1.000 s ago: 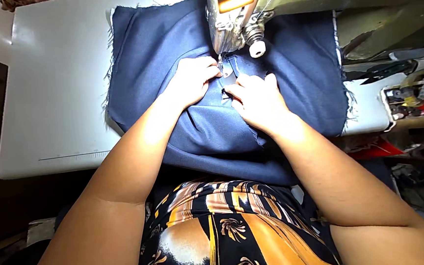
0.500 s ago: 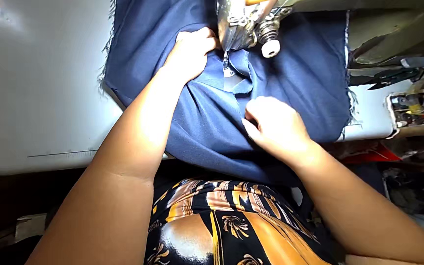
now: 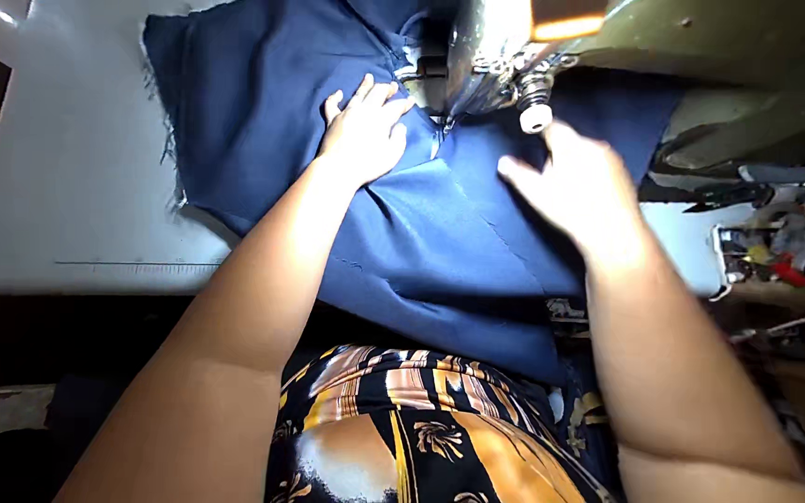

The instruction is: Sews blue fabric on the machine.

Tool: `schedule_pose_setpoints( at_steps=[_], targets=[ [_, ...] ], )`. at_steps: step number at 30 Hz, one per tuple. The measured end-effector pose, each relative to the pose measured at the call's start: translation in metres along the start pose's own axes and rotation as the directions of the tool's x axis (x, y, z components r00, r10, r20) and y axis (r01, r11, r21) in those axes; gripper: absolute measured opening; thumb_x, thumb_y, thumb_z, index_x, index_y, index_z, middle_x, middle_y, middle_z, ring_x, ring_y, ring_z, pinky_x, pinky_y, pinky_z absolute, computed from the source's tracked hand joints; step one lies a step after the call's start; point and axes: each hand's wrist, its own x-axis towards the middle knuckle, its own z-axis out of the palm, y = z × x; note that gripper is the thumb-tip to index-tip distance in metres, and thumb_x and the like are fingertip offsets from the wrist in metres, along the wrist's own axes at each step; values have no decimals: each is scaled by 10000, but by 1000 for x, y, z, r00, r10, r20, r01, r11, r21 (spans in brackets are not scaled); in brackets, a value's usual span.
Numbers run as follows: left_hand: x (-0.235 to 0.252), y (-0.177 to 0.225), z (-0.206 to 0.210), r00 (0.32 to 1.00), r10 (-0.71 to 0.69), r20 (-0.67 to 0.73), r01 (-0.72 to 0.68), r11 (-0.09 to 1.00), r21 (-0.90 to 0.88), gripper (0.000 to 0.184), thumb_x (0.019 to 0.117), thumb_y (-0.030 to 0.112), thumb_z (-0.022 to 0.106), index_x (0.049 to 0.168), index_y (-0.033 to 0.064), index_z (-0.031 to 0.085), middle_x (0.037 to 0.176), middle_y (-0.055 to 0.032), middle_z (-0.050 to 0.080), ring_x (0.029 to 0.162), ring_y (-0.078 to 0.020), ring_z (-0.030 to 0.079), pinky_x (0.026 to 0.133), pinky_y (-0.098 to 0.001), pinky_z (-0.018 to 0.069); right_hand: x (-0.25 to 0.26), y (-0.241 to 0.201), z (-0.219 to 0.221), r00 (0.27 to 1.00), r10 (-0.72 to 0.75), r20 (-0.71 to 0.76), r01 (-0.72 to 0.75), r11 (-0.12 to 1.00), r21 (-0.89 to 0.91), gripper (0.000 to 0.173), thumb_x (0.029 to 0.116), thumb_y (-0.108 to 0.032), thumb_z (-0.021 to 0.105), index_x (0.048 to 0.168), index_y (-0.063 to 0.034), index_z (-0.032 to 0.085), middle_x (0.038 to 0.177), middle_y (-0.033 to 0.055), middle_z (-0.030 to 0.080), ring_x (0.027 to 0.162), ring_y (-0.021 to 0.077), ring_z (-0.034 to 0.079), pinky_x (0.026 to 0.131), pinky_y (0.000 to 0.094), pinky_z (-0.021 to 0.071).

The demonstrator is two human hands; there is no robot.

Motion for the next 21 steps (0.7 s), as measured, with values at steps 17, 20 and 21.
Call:
schedule_pose_setpoints(
  at_steps=[17, 20, 21],
  targets=[
    [-14, -2, 7, 996, 78, -33, -77, 997, 8, 526, 1042, 504, 372, 1509, 320, 529, 1617, 32, 437, 1552, -267, 290, 1208, -692, 131, 60, 10, 3, 989, -120, -83, 119, 993, -10, 362, 1050, -206, 476, 1290, -6, 660, 1330, 290, 619, 1335, 470, 518, 1107, 686, 345],
    [-14, -2, 6, 996, 92, -10, -92, 996, 12, 568, 1015, 614, 371, 1517, 385, 505, 1628, 12, 420, 1557, -296, 271, 1194, -715, 116, -16, 22, -4, 886, -350, -304, 414, 892, 181, 269, 1030, -140, 529, 1105, 7, 742, 1010, 175, 754, 903, 250, 747, 831, 439, 621],
    [-13, -2, 5, 996, 91, -5, -91, 996, 13, 577, 1007, 634, 367, 1519, 400, 497, 1630, 7, 416, 1558, -300, 266, 1192, -718, 111, -39, 37, -20, 863, -366, -347, 459, 855, 241, 294, 1053, -137, 508, 1157, 54, 706, 1030, 186, 737, 874, 201, 728, 819, 382, 617]
  ],
)
